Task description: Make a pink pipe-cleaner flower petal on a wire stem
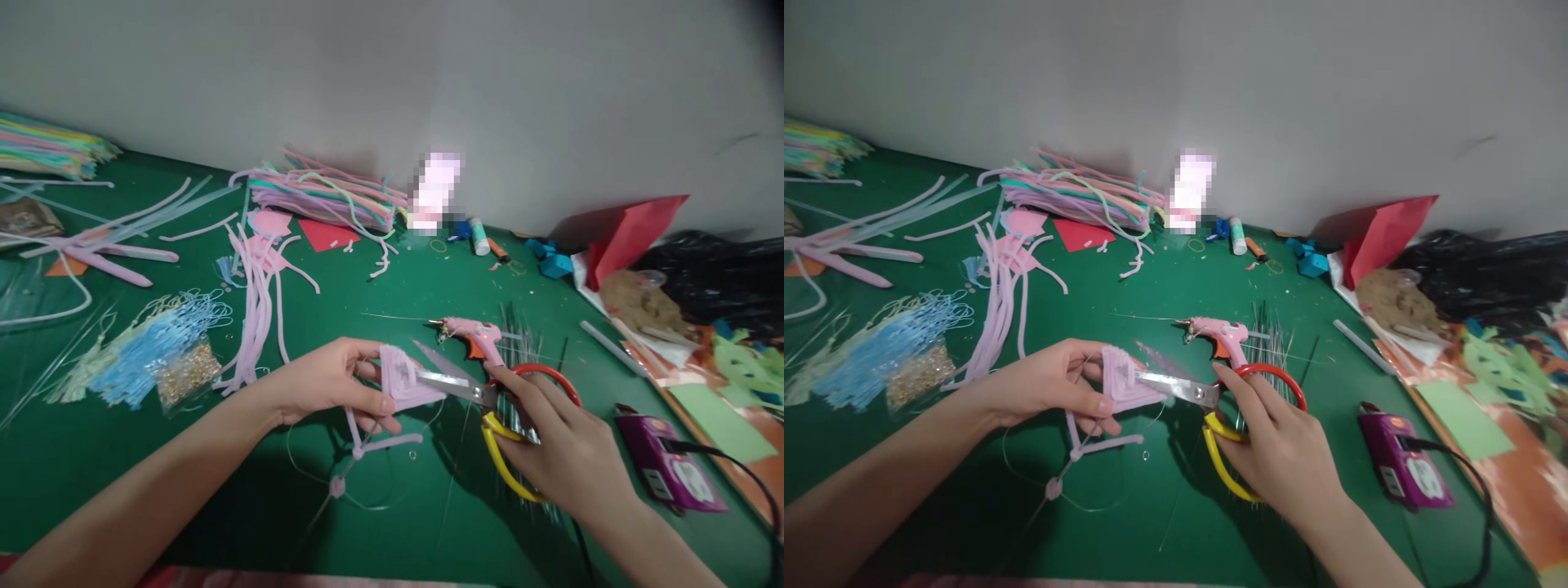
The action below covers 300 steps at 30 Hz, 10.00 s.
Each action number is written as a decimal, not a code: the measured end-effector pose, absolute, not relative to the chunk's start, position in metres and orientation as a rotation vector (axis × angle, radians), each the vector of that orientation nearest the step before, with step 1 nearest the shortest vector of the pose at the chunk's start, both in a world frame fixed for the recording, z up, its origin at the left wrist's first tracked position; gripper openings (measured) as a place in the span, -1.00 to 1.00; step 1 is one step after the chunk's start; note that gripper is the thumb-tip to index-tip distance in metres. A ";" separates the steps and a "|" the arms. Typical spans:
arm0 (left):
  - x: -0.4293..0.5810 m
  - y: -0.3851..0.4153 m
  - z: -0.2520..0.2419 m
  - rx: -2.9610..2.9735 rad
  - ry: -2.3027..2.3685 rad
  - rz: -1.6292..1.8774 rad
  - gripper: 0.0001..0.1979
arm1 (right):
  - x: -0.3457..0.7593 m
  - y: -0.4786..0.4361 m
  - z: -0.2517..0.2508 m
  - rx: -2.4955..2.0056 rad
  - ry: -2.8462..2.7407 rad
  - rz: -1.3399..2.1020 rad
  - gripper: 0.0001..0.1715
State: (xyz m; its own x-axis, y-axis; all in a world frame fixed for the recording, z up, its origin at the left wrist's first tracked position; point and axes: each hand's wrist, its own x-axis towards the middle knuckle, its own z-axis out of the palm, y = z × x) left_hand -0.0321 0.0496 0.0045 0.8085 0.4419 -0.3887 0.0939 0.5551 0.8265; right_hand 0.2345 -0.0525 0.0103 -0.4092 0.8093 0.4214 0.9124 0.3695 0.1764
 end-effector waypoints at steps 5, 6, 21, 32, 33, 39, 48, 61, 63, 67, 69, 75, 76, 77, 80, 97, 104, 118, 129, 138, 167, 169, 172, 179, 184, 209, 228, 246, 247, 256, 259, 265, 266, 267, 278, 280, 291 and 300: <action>-0.032 0.050 0.004 0.956 0.618 0.217 -0.64 | 0.234 -0.051 0.012 -1.472 -2.419 -0.693 -0.66; -0.033 0.050 0.003 0.944 0.617 0.217 -0.64 | 0.235 -0.051 0.013 -1.465 -2.431 -0.724 -0.67; -0.037 0.051 0.005 0.951 0.614 0.218 -0.77 | 0.240 -0.038 0.034 -1.314 -2.646 -0.845 -0.69; -0.034 0.051 0.003 0.922 0.580 0.139 -0.73 | 0.245 -0.013 0.064 -0.932 -2.832 -0.998 -0.62; -0.034 0.051 0.002 0.910 0.573 0.134 -0.73 | 0.245 -0.012 0.064 -0.905 -2.838 -1.002 -0.62; -0.036 0.050 0.001 0.868 0.552 0.130 -0.73 | 0.246 -0.009 0.068 -0.820 -2.847 -0.981 -0.55; -0.042 0.051 0.008 0.921 0.554 0.166 -0.63 | 0.252 -0.019 0.067 -1.387 -2.576 -0.774 -0.47; -0.036 0.042 0.014 0.902 0.676 0.503 -0.76 | 0.222 -0.068 0.029 -1.669 -2.247 -0.317 -0.61; -0.034 0.040 0.013 0.923 0.749 0.580 -0.83 | 0.217 -0.076 0.026 -1.646 -2.290 -0.542 -0.61; -0.030 0.037 0.013 0.923 0.785 0.627 -0.80 | 0.213 -0.081 0.025 -1.675 -2.327 -0.865 -0.46; -0.030 0.036 0.014 0.912 0.780 0.639 -0.73 | 0.212 -0.080 0.027 -1.702 -2.331 -0.895 -0.37; -0.029 0.035 0.014 0.907 0.749 0.638 -0.68 | 0.210 -0.077 0.029 -1.703 -2.339 -0.880 -0.24; -0.029 0.034 0.014 0.909 0.744 0.634 -0.68 | 0.209 -0.076 0.028 -1.707 -2.333 -0.878 -0.23; -0.028 0.034 0.014 0.907 0.739 0.631 -0.68 | 0.209 -0.075 0.027 -1.710 -2.332 -0.865 -0.23; -0.028 0.033 0.015 0.867 0.720 0.632 -0.68 | 0.208 -0.071 0.025 -1.673 -2.288 -0.822 -0.28; -0.027 0.033 0.014 0.769 0.736 0.674 -0.72 | 0.199 -0.066 0.031 -1.637 -2.247 -1.025 -0.34; -0.026 0.034 0.016 0.810 0.722 0.754 -0.81 | 0.195 -0.058 0.033 -1.755 -2.202 -0.919 -0.51; -0.025 0.036 0.011 0.847 0.827 0.790 -0.78 | 0.196 -0.040 0.018 -1.764 -2.353 -0.694 -0.11; -0.028 0.038 0.014 0.901 0.890 0.747 -0.76 | 0.227 -0.027 -0.009 -1.541 -2.370 -0.515 0.03; -0.030 0.039 0.018 0.881 0.888 0.694 -0.73 | 0.202 -0.041 0.014 -1.779 -2.244 -0.733 -0.47; -0.035 0.037 0.021 0.815 0.779 0.773 -0.73 | 0.199 -0.045 0.029 -1.432 -2.207 -1.167 -0.30; -0.036 0.038 0.021 0.820 0.790 0.775 -0.74 | 0.198 -0.043 0.032 -1.401 -2.229 -1.194 -0.30; -0.038 0.039 0.021 0.835 0.827 0.757 -0.71 | 0.197 -0.041 0.034 -1.376 -2.277 -1.190 -0.31; -0.043 0.042 0.022 0.852 0.849 0.705 -0.65 | 0.202 -0.035 0.045 -1.268 -2.411 -1.170 -0.34; -0.043 0.044 0.021 0.847 0.833 0.661 -0.70 | 0.204 -0.029 0.059 -1.151 -2.518 -1.237 -0.66; -0.041 0.054 -0.004 0.702 0.826 0.510 -0.70 | 0.210 0.000 0.058 -0.984 -2.900 -1.178 -0.61; -0.044 0.049 0.002 0.913 0.852 0.539 -0.73 | 0.202 -0.018 0.043 -2.280 -2.459 -0.179 -0.51; -0.037 0.036 0.018 1.015 0.831 0.432 -0.76 | 0.162 0.022 0.064 -1.610 -1.616 1.711 -0.61; -0.037 0.036 0.018 1.014 0.829 0.426 -0.74 | 0.158 0.023 0.061 -1.587 -1.605 1.741 -0.64; -0.036 0.038 0.020 0.985 0.838 0.393 -0.68 | 0.149 0.022 0.055 -1.496 -1.685 1.582 -0.85; -0.037 0.037 0.018 0.990 0.833 0.394 -0.67 | 0.151 0.021 0.052 -1.456 -1.686 1.567 -0.82; -0.036 0.037 0.013 1.016 0.851 0.401 -0.70 | 0.159 0.025 0.049 -1.553 -1.724 1.625 -0.73; -0.036 0.037 0.013 1.023 0.856 0.393 -0.70 | 0.159 0.025 0.049 -1.559 -1.714 1.632 -0.73; -0.035 0.037 0.013 1.027 0.861 0.387 -0.71 | 0.159 0.026 0.049 -1.558 -1.701 1.642 -0.73; -0.032 0.035 0.011 1.030 0.932 0.404 -0.67 | 0.156 0.023 0.044 -1.583 -1.651 1.697 -0.76; -0.032 0.035 0.010 1.023 0.927 0.413 -0.66 | 0.154 0.021 0.046 -1.612 -1.754 1.590 -0.77; -0.052 0.045 0.010 1.141 0.829 0.176 -0.76 | 0.164 0.022 0.042 -1.716 -1.877 1.246 -0.72; -0.047 0.044 0.008 1.101 0.858 0.345 -0.81 | 0.156 0.017 0.032 -1.516 -1.671 1.609 -0.67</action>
